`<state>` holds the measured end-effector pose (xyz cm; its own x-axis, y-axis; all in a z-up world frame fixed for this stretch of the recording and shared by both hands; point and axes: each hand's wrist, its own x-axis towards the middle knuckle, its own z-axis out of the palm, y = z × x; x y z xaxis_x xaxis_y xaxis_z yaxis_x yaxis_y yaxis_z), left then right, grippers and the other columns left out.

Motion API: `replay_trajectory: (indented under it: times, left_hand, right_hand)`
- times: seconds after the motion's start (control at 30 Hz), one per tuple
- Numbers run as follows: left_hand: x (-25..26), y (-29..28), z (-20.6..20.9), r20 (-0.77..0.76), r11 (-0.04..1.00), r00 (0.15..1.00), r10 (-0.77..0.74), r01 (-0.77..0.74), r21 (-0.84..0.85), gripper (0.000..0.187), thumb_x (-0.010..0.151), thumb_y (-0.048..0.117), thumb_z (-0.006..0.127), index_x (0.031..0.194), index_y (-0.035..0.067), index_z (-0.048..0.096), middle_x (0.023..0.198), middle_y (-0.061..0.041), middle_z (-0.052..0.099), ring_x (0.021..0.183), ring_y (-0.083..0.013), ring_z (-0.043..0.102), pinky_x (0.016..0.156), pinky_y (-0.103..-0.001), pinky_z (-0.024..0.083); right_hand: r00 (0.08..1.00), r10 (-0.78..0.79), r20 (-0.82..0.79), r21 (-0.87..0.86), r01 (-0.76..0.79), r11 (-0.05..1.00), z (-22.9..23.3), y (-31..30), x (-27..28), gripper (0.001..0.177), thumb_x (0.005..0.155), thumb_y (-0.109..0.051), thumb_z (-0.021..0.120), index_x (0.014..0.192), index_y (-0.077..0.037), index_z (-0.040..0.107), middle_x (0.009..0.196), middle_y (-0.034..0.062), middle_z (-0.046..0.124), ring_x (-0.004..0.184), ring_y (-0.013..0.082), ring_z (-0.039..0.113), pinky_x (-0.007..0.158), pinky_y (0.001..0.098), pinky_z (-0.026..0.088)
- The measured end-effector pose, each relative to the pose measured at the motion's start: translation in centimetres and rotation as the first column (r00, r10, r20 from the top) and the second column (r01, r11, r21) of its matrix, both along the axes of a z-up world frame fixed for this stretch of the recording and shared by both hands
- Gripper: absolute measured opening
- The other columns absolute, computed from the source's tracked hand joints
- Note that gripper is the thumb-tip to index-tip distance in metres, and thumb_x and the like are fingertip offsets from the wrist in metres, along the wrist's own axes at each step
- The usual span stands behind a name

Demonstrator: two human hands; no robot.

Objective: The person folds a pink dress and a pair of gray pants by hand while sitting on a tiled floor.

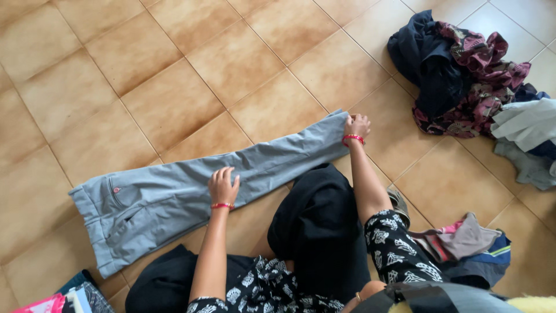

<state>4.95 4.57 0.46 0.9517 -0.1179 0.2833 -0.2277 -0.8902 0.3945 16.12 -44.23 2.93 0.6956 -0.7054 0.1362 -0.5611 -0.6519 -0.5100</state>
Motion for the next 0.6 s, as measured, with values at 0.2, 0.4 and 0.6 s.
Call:
replay_trajectory:
  times: [0.2,0.4,0.6]
  left_hand:
    - [6.4,-4.4,-1.4,0.065,0.997,0.997,-0.047,0.043,0.067,0.058,0.086,0.042,0.069,0.136,0.014,0.061,0.141,-0.01,0.061,0.133,-0.0346,0.049,0.106,-0.058,0.034]
    - [8.7,-7.3,-0.9,-0.076,0.991,0.995,-0.069,0.077,0.107,0.06,0.089,0.053,0.065,0.135,0.015,0.062,0.127,-0.007,0.066,0.127,-0.029,0.052,0.111,-0.066,0.024]
    - [8.0,-7.3,1.1,-0.073,0.992,0.991,-0.112,0.116,0.05,0.035,0.094,0.049,0.067,0.101,0.017,0.075,0.103,-0.007,0.069,0.109,-0.0278,0.06,0.112,-0.059,0.031]
  right_hand:
    - [0.992,-0.004,-0.123,0.118,0.018,0.993,-0.3,-0.6,2.4,0.037,0.076,-0.042,0.078,0.104,-0.019,0.074,0.114,0.0055,0.067,0.117,0.0296,0.055,0.098,0.0541,0.04]
    - [0.921,0.104,0.374,0.578,-0.32,0.751,-2.3,-3.7,2.8,0.016,0.08,-0.008,0.07,0.095,-0.005,0.072,0.089,0.0027,0.068,0.083,0.0124,0.06,0.074,0.0286,0.048]
    - [0.844,0.175,0.507,0.565,-0.479,0.672,-4.6,-5.3,3.4,0.032,0.078,0.002,0.063,0.109,-0.003,0.064,0.094,0.0019,0.067,0.081,0.0083,0.06,0.071,0.0226,0.05]
